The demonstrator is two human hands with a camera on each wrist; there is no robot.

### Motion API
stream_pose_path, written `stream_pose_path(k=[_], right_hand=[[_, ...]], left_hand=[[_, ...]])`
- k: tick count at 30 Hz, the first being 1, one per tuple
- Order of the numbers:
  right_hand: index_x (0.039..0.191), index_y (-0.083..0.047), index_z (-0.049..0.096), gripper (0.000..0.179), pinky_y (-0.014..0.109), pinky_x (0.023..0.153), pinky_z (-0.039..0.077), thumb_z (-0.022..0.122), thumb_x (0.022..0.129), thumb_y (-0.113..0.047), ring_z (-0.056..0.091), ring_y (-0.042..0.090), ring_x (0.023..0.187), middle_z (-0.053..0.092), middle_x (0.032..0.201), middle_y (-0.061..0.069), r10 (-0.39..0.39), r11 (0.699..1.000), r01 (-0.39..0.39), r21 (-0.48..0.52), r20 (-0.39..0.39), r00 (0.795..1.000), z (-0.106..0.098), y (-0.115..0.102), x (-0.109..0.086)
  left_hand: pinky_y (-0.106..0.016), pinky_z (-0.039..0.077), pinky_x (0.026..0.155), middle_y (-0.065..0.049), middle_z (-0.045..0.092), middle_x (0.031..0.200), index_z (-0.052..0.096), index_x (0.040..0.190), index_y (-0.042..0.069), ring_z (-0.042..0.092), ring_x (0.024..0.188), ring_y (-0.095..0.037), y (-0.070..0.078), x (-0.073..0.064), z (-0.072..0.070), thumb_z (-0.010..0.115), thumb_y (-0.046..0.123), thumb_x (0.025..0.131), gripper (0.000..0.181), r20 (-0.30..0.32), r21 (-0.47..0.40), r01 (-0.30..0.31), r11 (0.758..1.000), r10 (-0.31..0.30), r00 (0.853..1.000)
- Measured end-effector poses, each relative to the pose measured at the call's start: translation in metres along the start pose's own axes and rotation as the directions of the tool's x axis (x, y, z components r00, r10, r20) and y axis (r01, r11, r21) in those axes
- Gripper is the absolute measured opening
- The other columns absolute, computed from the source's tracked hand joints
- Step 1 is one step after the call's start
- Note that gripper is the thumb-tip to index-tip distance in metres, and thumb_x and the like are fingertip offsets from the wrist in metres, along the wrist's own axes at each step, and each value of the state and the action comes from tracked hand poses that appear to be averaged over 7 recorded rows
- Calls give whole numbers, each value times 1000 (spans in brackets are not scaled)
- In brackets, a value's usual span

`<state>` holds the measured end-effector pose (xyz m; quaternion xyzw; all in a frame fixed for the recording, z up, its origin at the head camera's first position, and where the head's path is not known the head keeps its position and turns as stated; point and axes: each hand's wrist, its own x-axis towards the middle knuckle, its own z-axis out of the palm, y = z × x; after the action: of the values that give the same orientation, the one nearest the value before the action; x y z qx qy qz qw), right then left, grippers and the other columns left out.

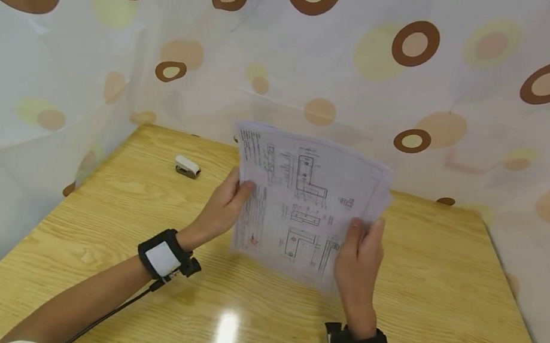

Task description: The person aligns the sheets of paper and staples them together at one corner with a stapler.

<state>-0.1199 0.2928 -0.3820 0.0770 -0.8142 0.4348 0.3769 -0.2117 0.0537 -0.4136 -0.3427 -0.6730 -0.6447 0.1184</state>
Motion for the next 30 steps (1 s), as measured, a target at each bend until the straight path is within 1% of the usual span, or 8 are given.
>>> stream_pose_path(k=[3, 5, 7, 10, 14, 19, 23, 30], right_hand=[[129, 9, 43, 31, 18, 64, 49, 34, 109, -13, 64, 5, 79, 65, 106, 17, -53, 998, 53, 21, -2, 999, 1, -9, 2], [127, 10, 43, 32, 17, 65, 49, 33, 110, -15, 64, 4, 80, 65, 106, 17, -38, 999, 38, 8, -2, 999, 3, -12, 3], [124, 11, 43, 32, 17, 63, 48, 33, 110, -17, 63, 4, 79, 65, 104, 19, -4, 1000, 4, -13, -3, 1000, 6, -12, 2], [123, 9, 41, 32, 18, 61, 48, 32, 110, -19, 63, 7, 77, 64, 102, 19, 24, 999, -24, -31, 3, 1000, 11, -4, -3], [122, 7, 39, 32, 21, 60, 48, 30, 111, -21, 64, 10, 78, 64, 101, 17, 70, 997, -69, -36, 28, 997, 18, 13, -13], [124, 5, 37, 33, 24, 62, 51, 28, 111, -24, 66, 10, 81, 65, 103, 16, 122, 992, -121, -19, 46, 992, 23, 26, -25], [124, 6, 37, 31, 24, 62, 51, 28, 111, -21, 65, 14, 81, 64, 102, 17, 104, 995, -104, 0, 47, 994, 25, 27, -27], [120, 10, 37, 30, 21, 59, 47, 29, 110, -18, 63, 17, 77, 62, 97, 16, 18, 1000, -18, -7, 7, 1000, 23, 19, -19]], left_hand=[[-33, 55, 59, -15, 66, 95, 42, 126, 2, 70, 77, -23, 6, -1, 0, 34, 13, 109, 21, -48, 71, -70, 995, 74, 996], [-31, 55, 58, -15, 67, 95, 42, 123, 2, 71, 76, -23, 8, -2, 1, 34, 14, 110, 20, -72, 98, -98, 990, 106, 992], [-31, 56, 58, -17, 69, 96, 42, 124, 1, 72, 77, -24, 7, -4, 4, 34, 14, 110, 21, -81, 100, -107, 989, 116, 990], [-32, 57, 59, -19, 70, 103, 41, 126, 1, 73, 82, -26, 2, -8, 8, 33, 16, 110, 23, -80, 101, -94, 990, 102, 992], [-36, 58, 64, -20, 69, 111, 39, 130, 3, 72, 89, -28, -9, -17, 12, 32, 16, 111, 25, -62, 58, -44, 997, 48, 997], [-38, 59, 68, -20, 68, 113, 37, 133, 4, 72, 92, -28, -21, -25, 15, 31, 18, 111, 27, -9, 10, -3, 1000, 4, 1000], [-38, 59, 68, -20, 68, 112, 40, 133, 4, 72, 91, -28, -23, -25, 14, 32, 18, 111, 27, 1, 7, -20, 1000, 20, 1000], [-43, 58, 74, -20, 65, 122, 38, 141, 4, 70, 98, -30, -16, -19, 10, 34, 12, 110, 32, -14, -23, -86, 996, 85, 996]])
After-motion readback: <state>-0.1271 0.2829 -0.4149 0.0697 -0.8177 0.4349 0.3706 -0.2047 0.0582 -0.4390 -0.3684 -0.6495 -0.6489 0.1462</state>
